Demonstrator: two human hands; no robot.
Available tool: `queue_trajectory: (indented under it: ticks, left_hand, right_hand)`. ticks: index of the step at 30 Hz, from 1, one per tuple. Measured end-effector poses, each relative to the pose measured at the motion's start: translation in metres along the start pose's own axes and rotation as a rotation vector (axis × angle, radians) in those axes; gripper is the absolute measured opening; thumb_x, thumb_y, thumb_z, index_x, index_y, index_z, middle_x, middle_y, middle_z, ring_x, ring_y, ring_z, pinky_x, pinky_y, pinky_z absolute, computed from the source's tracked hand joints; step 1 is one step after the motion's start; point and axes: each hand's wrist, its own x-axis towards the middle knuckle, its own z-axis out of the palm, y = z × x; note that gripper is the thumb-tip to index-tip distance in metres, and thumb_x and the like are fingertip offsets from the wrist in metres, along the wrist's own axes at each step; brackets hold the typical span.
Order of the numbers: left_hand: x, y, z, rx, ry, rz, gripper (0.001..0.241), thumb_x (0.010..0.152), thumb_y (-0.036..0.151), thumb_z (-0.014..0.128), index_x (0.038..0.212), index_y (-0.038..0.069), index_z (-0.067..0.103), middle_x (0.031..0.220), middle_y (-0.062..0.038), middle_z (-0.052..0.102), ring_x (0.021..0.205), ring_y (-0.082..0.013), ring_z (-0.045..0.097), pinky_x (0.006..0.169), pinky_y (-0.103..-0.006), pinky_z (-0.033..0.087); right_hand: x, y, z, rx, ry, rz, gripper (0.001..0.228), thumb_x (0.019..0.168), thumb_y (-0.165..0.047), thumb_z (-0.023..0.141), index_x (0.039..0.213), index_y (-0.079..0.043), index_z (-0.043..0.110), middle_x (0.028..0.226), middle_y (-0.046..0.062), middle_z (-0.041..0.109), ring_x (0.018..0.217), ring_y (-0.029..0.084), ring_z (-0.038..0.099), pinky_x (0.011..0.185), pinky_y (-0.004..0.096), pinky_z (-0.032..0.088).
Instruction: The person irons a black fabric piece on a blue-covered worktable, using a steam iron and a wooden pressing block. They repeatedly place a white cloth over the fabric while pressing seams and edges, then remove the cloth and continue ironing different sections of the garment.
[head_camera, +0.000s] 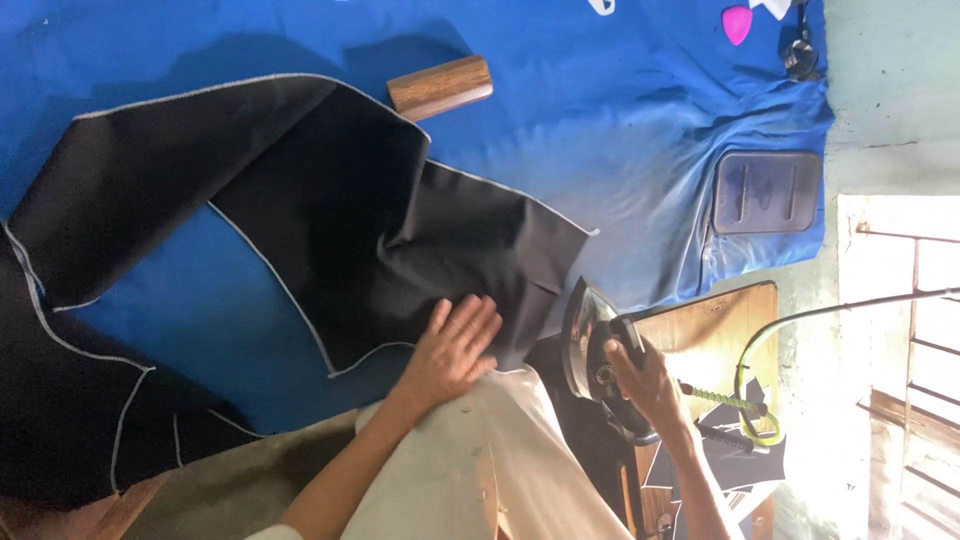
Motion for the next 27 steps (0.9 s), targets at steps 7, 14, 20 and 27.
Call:
queue_trajectory:
  ticks: [7,14,20,27]
  left_hand:
    - [-0.026,-0.005,-0.008,-0.111,0.032,0.087,0.039,0.103,0.029,0.051,0.138,0.013,0.06,0.138,-0.012,0.063,0.133,-0.0296,0.057,0.115,-0.0551,0.035]
    - [-0.04,-0.066,-0.051,0.243,0.413,-0.661,0.035,0.107,0.017,0.051,0.138,0.005,0.06,0.135,-0.018,0.059,0.123,-0.0325,0.06,0.103,-0.0453,0.048]
    - [-0.072,-0.088,-0.036,0.221,0.404,-0.651,0.037,0.102,0.004,0.059,0.138,-0.001,0.061,0.131,-0.018,0.057,0.115,-0.0346,0.062,0.094,-0.044,0.052]
    - [-0.07,-0.084,-0.028,0.236,0.434,-0.656,0.032,0.103,0.008,0.06,0.135,0.004,0.063,0.129,-0.018,0.059,0.108,-0.0337,0.063,0.087,-0.0427,0.053]
  right_hand:
    - [-0.022,-0.092,0.022,-0.143,0.047,-0.124,0.08,0.082,-0.072,0.066,0.121,-0.001,0.067,0.068,0.023,0.073,0.075,0.041,0.076,0.067,0.051,0.056]
    - [-0.033,-0.222,0.053,-0.215,-0.16,-0.115,0.073,0.082,-0.072,0.066,0.11,-0.005,0.071,0.092,0.028,0.076,0.095,0.045,0.074,0.083,0.056,0.059]
    - [0.019,-0.29,0.074,-0.069,-0.005,-0.236,0.067,0.087,-0.065,0.065,0.088,0.001,0.076,0.076,0.022,0.075,0.08,0.038,0.077,0.067,0.049,0.061]
    - [0.038,-0.322,0.075,0.017,0.017,-0.153,0.072,0.086,-0.07,0.06,0.09,0.001,0.072,0.081,0.022,0.074,0.08,0.041,0.076,0.061,0.05,0.061]
